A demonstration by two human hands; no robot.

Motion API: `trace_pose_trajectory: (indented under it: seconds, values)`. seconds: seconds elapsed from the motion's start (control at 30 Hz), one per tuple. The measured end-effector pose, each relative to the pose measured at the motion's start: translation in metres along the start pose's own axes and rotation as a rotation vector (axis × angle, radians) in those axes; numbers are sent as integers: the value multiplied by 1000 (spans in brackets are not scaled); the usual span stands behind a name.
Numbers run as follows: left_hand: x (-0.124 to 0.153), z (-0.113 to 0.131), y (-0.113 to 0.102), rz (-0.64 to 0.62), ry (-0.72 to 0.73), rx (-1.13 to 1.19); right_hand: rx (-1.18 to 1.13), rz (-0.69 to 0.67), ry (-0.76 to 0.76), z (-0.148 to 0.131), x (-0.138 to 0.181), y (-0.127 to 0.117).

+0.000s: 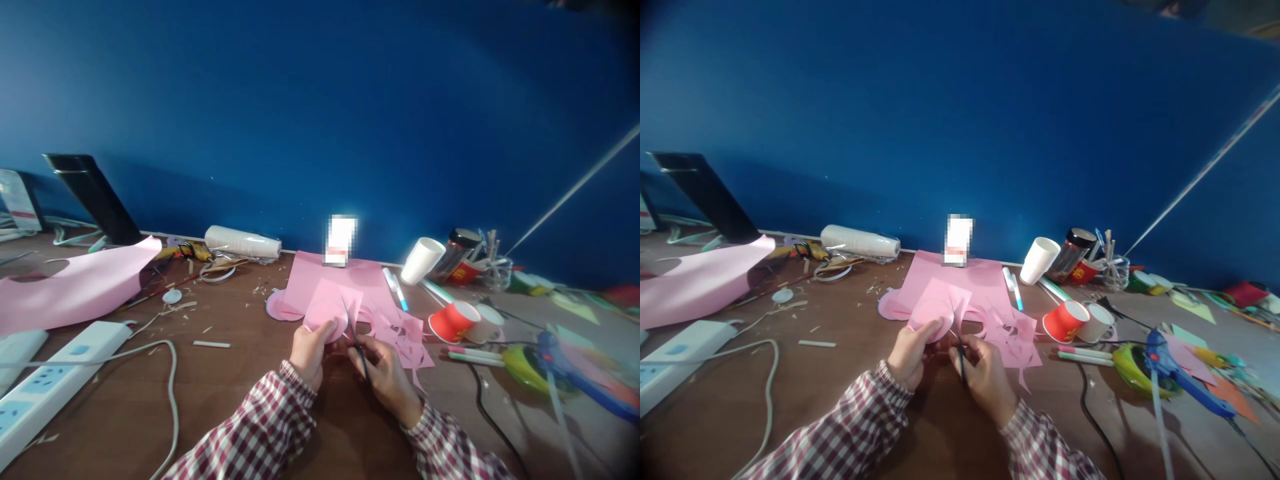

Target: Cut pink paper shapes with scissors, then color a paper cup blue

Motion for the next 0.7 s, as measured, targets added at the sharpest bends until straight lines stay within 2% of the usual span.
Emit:
trace_pose_trajectory:
  seconds: [0.3,0.7]
  values:
    - [0,4,-1,32,-20,12,28,-10,-3,2,0,-2]
    - [-2,9,4,-77,8,44,10,-48,-1,1,-2,-2]
Point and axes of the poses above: each hand's wrist, its own x-axis away from the middle knuckle, its own y-axis out of the palm, z = x × y, the point moved 7 cm from there along -x, towards the middle knuckle, and after that the axes turned 3 degrees about -y, right-handed, at the moved point
